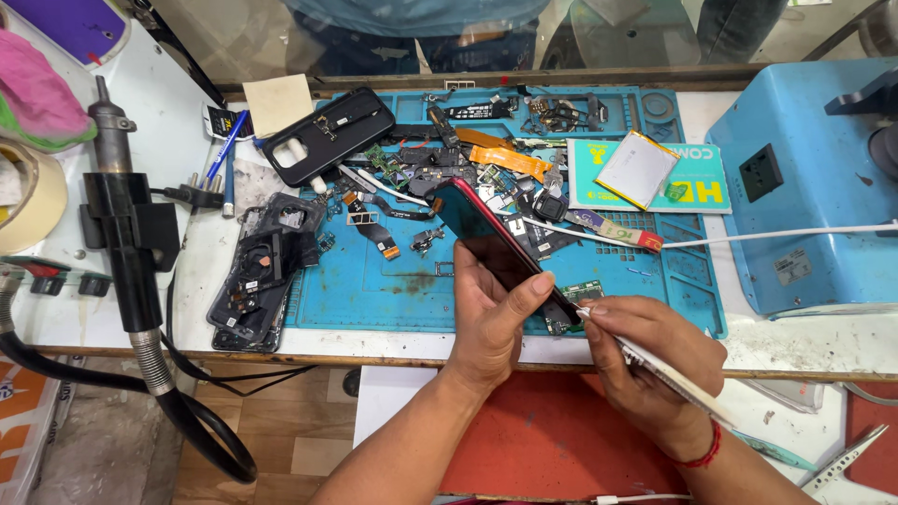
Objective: The person holds a disassembled smartphone and uses a metal spudger to pry and separate the screen assembly from the phone's frame. They work along the edges of the device, carefully lifting the display to disconnect internal components.
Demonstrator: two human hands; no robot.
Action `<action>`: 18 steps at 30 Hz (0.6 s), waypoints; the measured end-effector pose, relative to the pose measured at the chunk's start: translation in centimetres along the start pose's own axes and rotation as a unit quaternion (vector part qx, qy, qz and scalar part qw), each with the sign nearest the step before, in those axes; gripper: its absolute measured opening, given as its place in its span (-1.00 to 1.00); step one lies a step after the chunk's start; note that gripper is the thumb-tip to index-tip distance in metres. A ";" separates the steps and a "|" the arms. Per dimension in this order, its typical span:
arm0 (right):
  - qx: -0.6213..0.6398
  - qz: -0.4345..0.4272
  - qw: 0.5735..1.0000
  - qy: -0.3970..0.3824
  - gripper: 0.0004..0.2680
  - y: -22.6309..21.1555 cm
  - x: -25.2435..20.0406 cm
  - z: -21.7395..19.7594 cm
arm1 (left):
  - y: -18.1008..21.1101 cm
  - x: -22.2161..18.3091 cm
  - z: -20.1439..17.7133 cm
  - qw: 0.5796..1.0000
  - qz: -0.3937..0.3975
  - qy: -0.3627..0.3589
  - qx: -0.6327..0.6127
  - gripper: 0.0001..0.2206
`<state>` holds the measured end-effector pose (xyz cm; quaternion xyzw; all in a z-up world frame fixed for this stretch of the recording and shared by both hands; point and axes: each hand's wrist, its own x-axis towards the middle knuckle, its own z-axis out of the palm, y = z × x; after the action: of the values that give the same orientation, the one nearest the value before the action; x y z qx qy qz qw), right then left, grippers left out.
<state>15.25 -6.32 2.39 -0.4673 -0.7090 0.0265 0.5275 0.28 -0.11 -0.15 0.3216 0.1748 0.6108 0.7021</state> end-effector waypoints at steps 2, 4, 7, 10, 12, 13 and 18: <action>0.000 0.004 1.000 -0.006 -0.89 -0.1 0.2 -0.1 | 0.0 -0.1 0.0 1.000 0.005 -0.002 0.005 -0.39; 0.007 0.010 1.000 -0.013 -0.88 -0.1 0.4 -0.2 | 0.0 -0.1 0.0 1.000 0.010 -0.003 0.010 -0.39; 0.023 0.013 0.999 -0.022 -0.88 0.0 0.5 -0.3 | 0.0 -0.1 0.1 1.000 0.014 -0.001 0.020 -0.38; 0.022 0.012 0.999 -0.021 -0.89 0.2 0.2 -0.3 | 0.0 -0.1 0.1 1.000 0.018 0.002 0.022 -0.39; 0.021 0.013 1.000 -0.019 -0.89 0.4 -0.2 -0.3 | -0.1 -0.2 0.0 1.000 0.017 0.004 0.023 -0.39; 0.035 0.034 0.999 -0.023 -0.90 0.6 -0.4 -0.3 | -0.1 -0.2 0.0 1.000 0.017 0.004 0.024 -0.39; 0.210 0.205 0.955 -0.038 -0.93 2.2 -1.4 -0.5 | -0.3 -0.2 -0.1 0.999 0.024 -0.006 0.043 -0.40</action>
<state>17.02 -6.29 0.40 -0.4797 -0.5963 0.3004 0.5693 0.46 -0.26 -0.42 0.3593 0.1891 0.6174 0.6737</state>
